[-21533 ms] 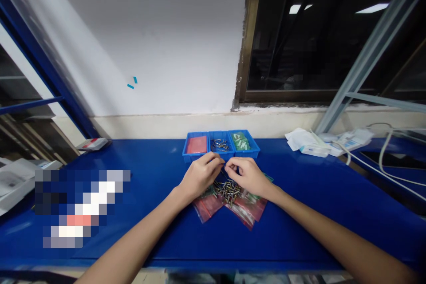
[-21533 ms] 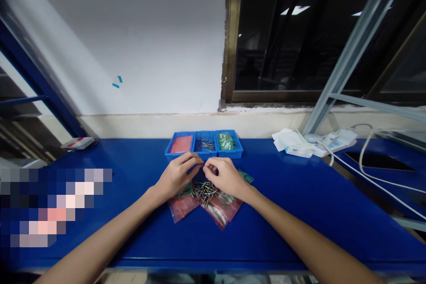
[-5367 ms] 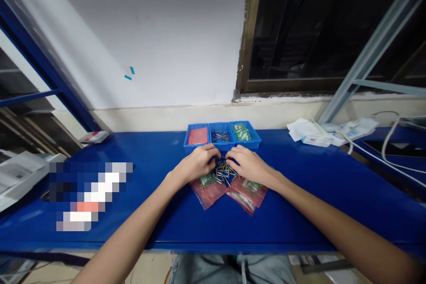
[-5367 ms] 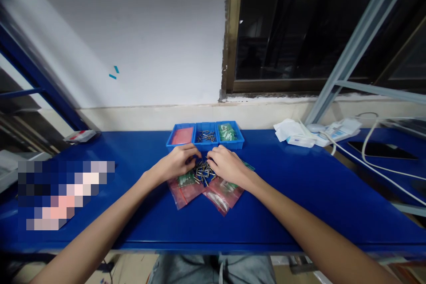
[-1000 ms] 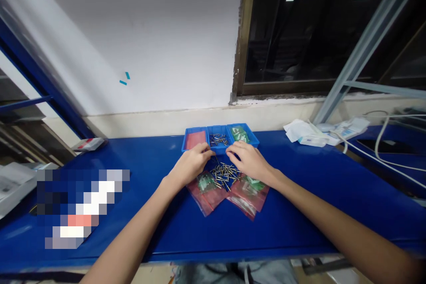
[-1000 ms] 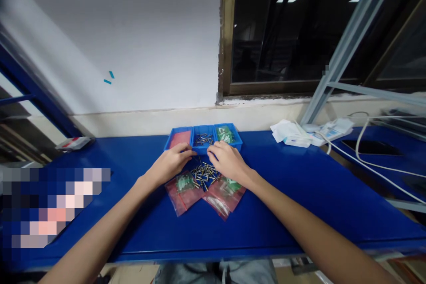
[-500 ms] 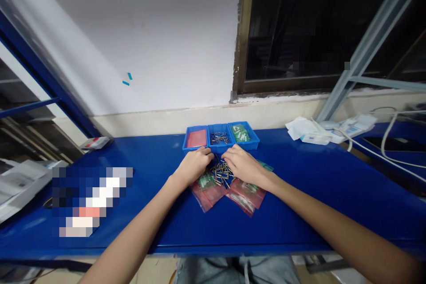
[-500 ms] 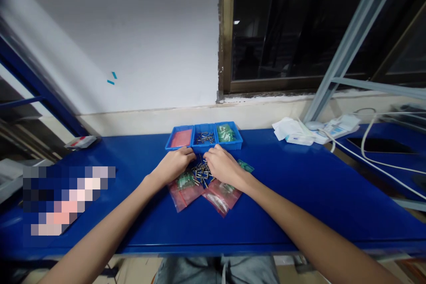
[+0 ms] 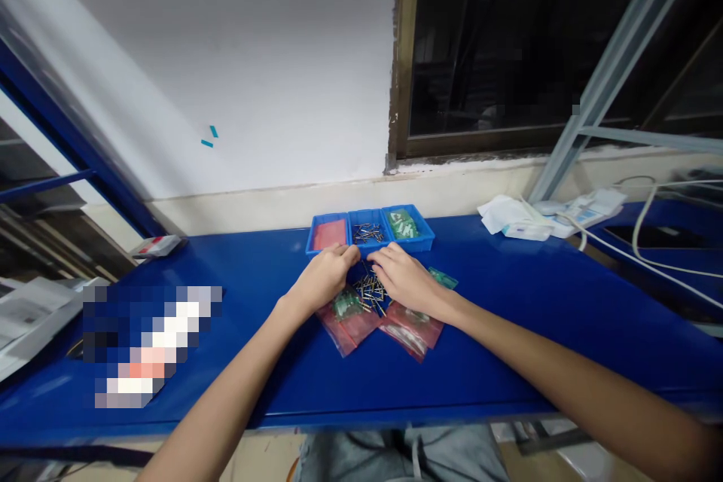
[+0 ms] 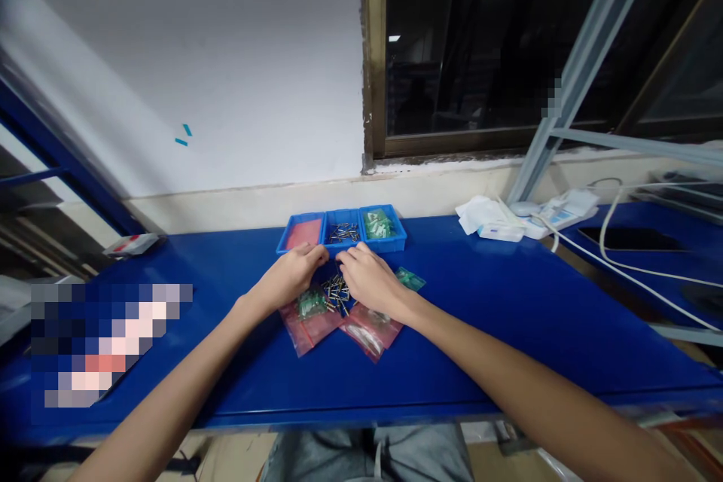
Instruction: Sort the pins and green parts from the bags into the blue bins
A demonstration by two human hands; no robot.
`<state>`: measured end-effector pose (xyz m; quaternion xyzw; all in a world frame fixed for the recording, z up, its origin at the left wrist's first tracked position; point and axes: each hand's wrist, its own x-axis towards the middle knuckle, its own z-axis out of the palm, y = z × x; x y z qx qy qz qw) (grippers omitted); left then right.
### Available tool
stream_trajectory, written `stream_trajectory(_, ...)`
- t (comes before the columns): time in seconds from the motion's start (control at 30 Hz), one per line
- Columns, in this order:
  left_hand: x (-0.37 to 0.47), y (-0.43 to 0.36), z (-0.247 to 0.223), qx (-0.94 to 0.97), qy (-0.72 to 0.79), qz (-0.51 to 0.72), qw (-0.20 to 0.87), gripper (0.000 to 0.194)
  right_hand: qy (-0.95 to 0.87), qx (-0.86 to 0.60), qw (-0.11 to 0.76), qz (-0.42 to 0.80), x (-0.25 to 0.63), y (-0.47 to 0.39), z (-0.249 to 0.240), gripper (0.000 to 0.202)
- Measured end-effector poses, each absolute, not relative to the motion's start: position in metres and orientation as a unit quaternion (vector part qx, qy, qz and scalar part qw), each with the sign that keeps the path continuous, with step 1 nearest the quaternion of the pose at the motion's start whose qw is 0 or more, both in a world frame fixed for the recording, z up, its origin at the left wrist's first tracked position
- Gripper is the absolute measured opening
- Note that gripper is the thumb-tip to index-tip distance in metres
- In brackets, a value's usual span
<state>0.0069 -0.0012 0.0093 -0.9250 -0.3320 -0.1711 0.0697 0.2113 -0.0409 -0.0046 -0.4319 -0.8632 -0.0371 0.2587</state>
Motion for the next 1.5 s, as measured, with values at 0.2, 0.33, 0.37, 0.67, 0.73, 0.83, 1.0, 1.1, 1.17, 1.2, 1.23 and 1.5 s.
stream_trajectory(0.2,0.008,0.001,0.003,-0.917,-0.309,-0.252,-0.022,0.013,-0.850,-0.442,0.284,-0.036,0.211,-0.039,-0.005,0.020)
stream_trajectory(0.33,0.010,-0.005,0.006,-0.913,-0.292,-0.279,-0.058,0.013,-0.854,-0.434,0.286,-0.028,0.213,-0.037,-0.005,0.018)
stream_trajectory(0.37,0.011,-0.007,0.007,-0.913,-0.289,-0.280,-0.064,0.013,-0.855,-0.434,0.284,-0.029,0.213,-0.037,-0.005,0.017)
stream_trajectory(0.67,0.014,-0.010,0.005,-0.910,-0.292,-0.293,-0.027,0.013,-0.854,-0.450,0.258,-0.039,0.216,-0.039,0.000,0.026)
stream_trajectory(0.73,0.014,-0.009,0.004,-0.903,-0.309,-0.300,0.001,0.015,-0.848,-0.459,0.262,-0.045,0.216,-0.039,0.002,0.027)
stream_trajectory(0.83,0.013,-0.008,0.003,-0.885,-0.343,-0.315,0.021,0.019,-0.834,-0.470,0.286,-0.041,0.216,-0.040,0.005,0.026)
stream_trajectory(1.0,0.013,-0.008,0.001,-0.872,-0.353,-0.340,0.009,0.013,-0.829,-0.471,0.302,-0.023,0.214,-0.041,0.006,0.027)
stream_trajectory(1.1,0.014,-0.008,0.001,-0.873,-0.339,-0.349,0.011,0.014,-0.837,-0.468,0.283,-0.027,0.214,-0.040,0.002,0.029)
stream_trajectory(1.17,0.014,-0.008,0.001,-0.874,-0.330,-0.357,0.005,0.015,-0.845,-0.459,0.274,-0.025,0.213,-0.039,0.000,0.029)
stream_trajectory(1.2,0.014,-0.007,0.000,-0.872,-0.328,-0.364,-0.002,0.015,-0.849,-0.452,0.273,-0.019,0.214,-0.039,-0.001,0.029)
stream_trajectory(1.23,0.014,-0.007,0.000,-0.868,-0.328,-0.372,-0.011,0.015,-0.853,-0.443,0.275,-0.010,0.214,-0.038,-0.001,0.028)
stream_trajectory(1.5,0.018,-0.009,0.003,-0.831,-0.326,-0.425,-0.146,0.019,-0.848,-0.422,0.311,0.074,0.210,-0.039,0.002,0.022)
